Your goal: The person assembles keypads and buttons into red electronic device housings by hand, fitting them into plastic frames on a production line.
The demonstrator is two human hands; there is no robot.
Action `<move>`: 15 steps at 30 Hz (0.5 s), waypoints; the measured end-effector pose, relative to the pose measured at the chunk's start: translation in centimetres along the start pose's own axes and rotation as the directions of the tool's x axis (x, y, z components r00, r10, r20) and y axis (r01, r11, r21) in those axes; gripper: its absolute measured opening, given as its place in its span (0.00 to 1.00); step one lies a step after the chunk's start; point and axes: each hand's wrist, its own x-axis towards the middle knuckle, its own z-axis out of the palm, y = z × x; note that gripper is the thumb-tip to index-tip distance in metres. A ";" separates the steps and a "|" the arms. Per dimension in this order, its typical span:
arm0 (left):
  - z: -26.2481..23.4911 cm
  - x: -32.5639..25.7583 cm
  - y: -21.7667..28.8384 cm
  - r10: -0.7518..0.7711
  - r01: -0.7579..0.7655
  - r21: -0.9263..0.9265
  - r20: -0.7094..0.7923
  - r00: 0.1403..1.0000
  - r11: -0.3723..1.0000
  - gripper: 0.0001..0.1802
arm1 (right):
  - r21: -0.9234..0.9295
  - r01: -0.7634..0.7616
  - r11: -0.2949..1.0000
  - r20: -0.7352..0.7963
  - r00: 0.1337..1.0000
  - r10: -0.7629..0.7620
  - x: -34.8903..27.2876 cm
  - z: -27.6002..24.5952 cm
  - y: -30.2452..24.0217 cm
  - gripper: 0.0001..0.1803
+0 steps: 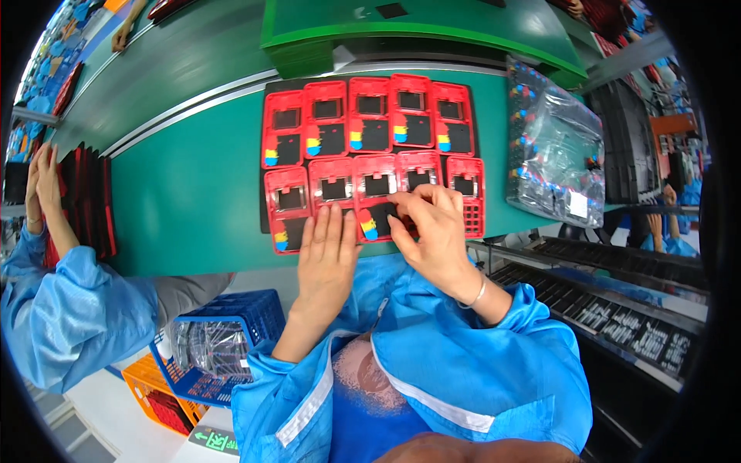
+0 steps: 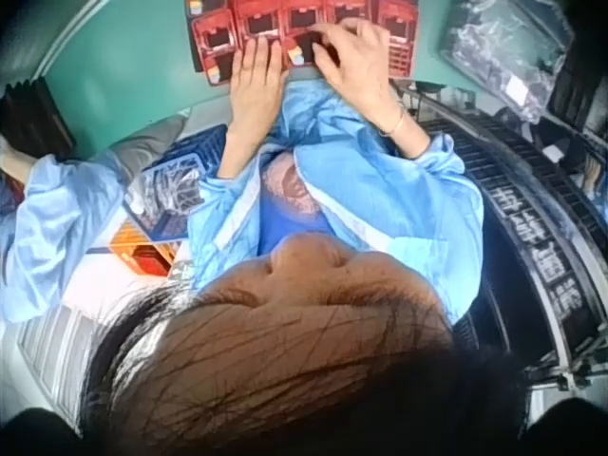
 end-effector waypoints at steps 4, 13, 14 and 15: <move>-0.9 -0.2 -0.4 0.052 -0.047 0.095 -0.046 0.998 0.994 0.28 | -0.161 0.167 0.973 0.016 0.986 -0.167 -0.3 0.7 0.3 0.18; 0.2 0.0 -0.5 0.072 -0.072 0.036 0.001 0.997 0.997 0.29 | -0.335 0.156 0.929 0.009 0.987 -0.163 -0.3 -0.1 0.4 0.13; 0.3 -0.2 -0.7 0.062 -0.062 0.026 0.002 0.998 0.998 0.29 | -0.198 0.124 0.972 0.037 0.992 -0.119 -0.2 -1.1 1.2 0.13; 0.4 -0.2 -0.9 0.052 -0.052 0.014 0.003 0.999 0.999 0.29 | -0.058 0.082 0.995 0.072 0.994 -0.078 0.0 -2.2 2.1 0.14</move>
